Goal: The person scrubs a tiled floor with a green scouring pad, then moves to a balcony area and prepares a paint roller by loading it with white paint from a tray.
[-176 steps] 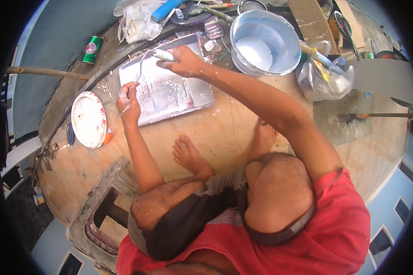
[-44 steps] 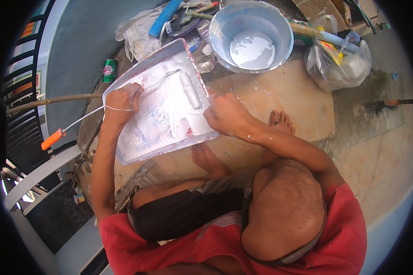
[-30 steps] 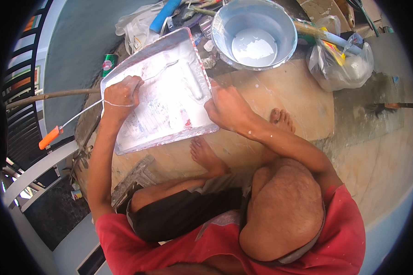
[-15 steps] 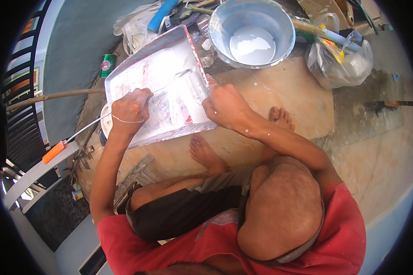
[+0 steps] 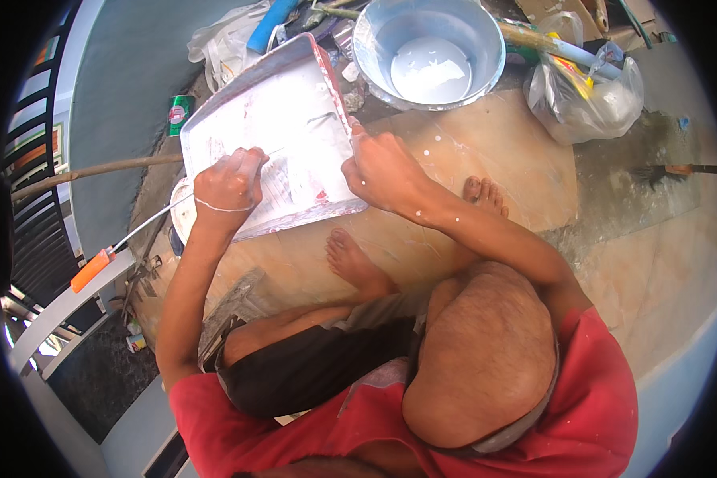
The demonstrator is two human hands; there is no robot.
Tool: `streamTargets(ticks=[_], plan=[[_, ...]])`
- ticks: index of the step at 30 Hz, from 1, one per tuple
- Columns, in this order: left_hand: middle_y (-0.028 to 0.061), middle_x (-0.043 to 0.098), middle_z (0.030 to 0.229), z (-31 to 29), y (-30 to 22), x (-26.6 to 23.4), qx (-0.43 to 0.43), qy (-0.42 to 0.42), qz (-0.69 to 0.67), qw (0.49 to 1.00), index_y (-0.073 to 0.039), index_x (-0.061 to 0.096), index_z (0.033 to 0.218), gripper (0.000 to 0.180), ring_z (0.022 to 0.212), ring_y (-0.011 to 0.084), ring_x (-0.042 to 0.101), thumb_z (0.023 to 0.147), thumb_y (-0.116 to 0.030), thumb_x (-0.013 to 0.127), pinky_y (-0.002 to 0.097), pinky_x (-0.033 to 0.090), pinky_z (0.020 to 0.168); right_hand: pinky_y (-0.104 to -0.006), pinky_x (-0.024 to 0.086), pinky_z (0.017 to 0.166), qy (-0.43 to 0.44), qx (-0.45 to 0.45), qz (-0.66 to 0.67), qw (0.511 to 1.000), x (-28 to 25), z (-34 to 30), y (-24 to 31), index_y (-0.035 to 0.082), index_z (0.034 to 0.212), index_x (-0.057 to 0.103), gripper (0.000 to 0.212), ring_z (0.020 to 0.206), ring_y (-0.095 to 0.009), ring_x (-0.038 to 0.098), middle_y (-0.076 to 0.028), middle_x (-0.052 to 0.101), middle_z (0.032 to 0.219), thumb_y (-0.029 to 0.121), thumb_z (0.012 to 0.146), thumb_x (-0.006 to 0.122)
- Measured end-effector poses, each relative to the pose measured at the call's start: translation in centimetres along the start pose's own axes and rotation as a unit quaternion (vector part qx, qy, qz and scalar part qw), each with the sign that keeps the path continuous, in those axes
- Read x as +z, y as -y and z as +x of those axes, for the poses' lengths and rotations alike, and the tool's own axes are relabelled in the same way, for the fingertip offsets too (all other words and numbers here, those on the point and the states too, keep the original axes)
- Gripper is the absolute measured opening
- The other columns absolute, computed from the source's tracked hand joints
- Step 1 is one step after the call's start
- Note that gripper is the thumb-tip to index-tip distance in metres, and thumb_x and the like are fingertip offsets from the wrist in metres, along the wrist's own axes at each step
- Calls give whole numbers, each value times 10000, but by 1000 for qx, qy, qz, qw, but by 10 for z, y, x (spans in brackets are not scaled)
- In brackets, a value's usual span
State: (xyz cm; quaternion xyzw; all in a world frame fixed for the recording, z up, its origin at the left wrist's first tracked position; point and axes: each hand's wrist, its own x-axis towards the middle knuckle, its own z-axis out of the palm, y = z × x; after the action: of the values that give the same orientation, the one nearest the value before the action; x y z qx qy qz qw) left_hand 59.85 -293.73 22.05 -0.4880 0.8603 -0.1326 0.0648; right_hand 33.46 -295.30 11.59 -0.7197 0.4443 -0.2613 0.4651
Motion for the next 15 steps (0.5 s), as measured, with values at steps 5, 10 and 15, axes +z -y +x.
streamTargets(ticks=[5, 10, 15], plan=[[35, 723, 855, -2, 24, -11, 8, 2, 12, 1000, -139, 721, 998, 150, 752, 227, 735, 872, -64, 756, 367, 564, 606, -567, 536, 661, -18, -8, 40, 999, -10, -3, 0, -170, 1078, 564, 297, 651, -537, 645, -321, 623, 675, 76, 915, 603], [42, 718, 843, 5, 41, -12, 11, -18, 40, 999, -143, 716, 1006, 132, 730, 237, 736, 894, -80, 749, 377, 563, 596, -558, 546, 660, -36, -43, -12, 998, -8, 1, 0, -184, 1076, 560, 311, 654, -529, 655, -311, 631, 675, 78, 915, 607], [41, 728, 860, 34, 32, 0, 22, -28, 49, 998, -154, 709, 1009, 135, 729, 242, 744, 890, -103, 747, 378, 585, 608, -560, 545, 656, -24, -42, -7, 999, -1, 7, -6, -182, 1101, 568, 323, 677, -523, 664, -319, 640, 700, 77, 913, 609]])
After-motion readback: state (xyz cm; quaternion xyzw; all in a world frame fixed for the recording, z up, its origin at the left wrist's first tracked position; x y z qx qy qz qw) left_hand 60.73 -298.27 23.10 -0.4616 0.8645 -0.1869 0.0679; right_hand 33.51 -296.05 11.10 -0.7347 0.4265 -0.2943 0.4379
